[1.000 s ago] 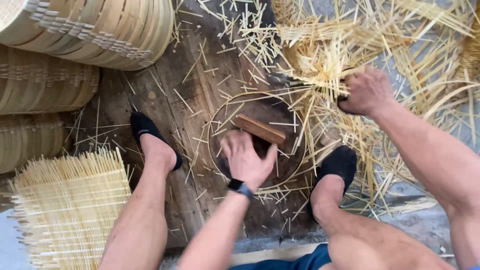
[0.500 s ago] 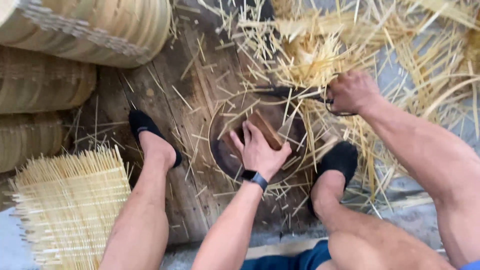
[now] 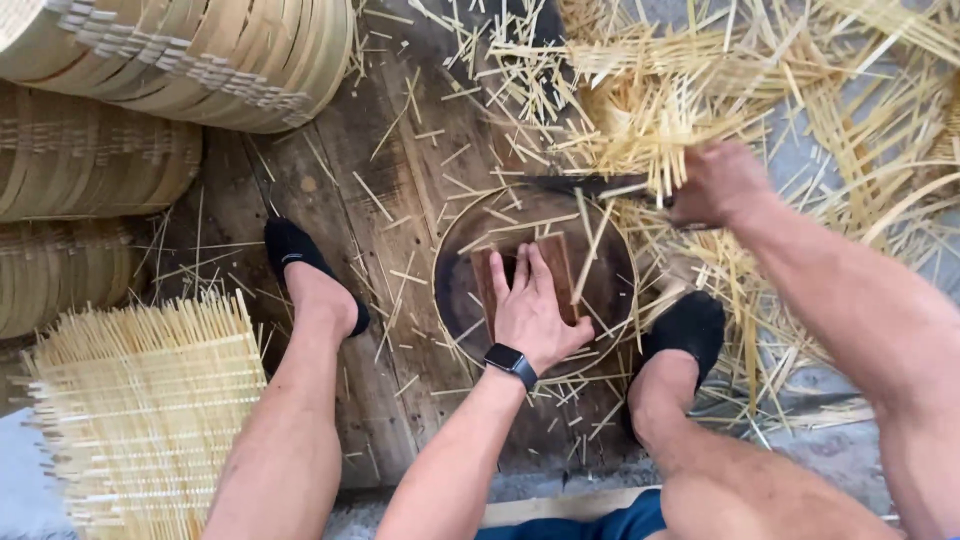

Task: The person weaves bamboo strips into a circular frame to form a basket. They repeatedly place the frame on a woven mat, press it down, trim excess strips with scissors, and stack the finished baskets.

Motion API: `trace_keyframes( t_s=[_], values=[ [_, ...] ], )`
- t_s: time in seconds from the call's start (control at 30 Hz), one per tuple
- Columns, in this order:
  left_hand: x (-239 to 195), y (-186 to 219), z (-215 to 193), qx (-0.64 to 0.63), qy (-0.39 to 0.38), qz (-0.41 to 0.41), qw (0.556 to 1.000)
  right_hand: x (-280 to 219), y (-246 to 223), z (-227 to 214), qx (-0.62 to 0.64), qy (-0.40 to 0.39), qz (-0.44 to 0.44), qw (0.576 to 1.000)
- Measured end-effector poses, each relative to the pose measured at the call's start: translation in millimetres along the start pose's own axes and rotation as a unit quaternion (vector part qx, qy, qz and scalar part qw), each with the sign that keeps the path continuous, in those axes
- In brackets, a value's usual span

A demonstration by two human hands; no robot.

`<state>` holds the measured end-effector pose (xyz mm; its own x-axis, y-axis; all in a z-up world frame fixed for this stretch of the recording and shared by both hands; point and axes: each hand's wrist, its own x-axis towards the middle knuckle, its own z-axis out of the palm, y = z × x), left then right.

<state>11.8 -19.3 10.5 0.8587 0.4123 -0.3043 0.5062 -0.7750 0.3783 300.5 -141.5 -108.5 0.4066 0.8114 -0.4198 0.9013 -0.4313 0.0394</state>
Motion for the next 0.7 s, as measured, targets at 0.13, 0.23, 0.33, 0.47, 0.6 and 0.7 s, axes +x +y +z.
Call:
trace_keyframes(
  t_s=[0.13, 0.23, 0.33, 0.47, 0.6, 0.7],
  values=[
    [5.3, -6.6, -22.0, -0.010, -0.027, 0.016, 0.999, -21.2, 34.1, -67.1, 0.078, -0.162, 0.132, 0.975],
    [21.2, -23.3, -45.0, -0.116, 0.001, -0.032, 0.993, -9.6, 76.0, -18.4, 0.183, -0.011, 0.280, 0.942],
    [48.3, -73.5, -32.3, -0.199, 0.167, -0.125, 0.958, 1.9, 113.3, 80.4, 0.238, 0.087, 0.408, 0.877],
    [97.9, -129.7, -2.9, -0.133, 0.142, -0.083, 0.977, -22.5, 91.4, 101.5, 0.095, 0.115, 0.332, 0.931],
    [139.1, -110.7, 2.2, -0.147, 0.071, -0.135, 0.977, -56.9, -20.0, -11.7, 0.483, -0.054, 0.233, 0.842],
    [159.4, -103.2, 28.7, -0.224, -0.043, -0.291, 0.929, -51.7, -59.0, 15.9, 0.583, 0.012, 0.095, 0.807]
  ],
)
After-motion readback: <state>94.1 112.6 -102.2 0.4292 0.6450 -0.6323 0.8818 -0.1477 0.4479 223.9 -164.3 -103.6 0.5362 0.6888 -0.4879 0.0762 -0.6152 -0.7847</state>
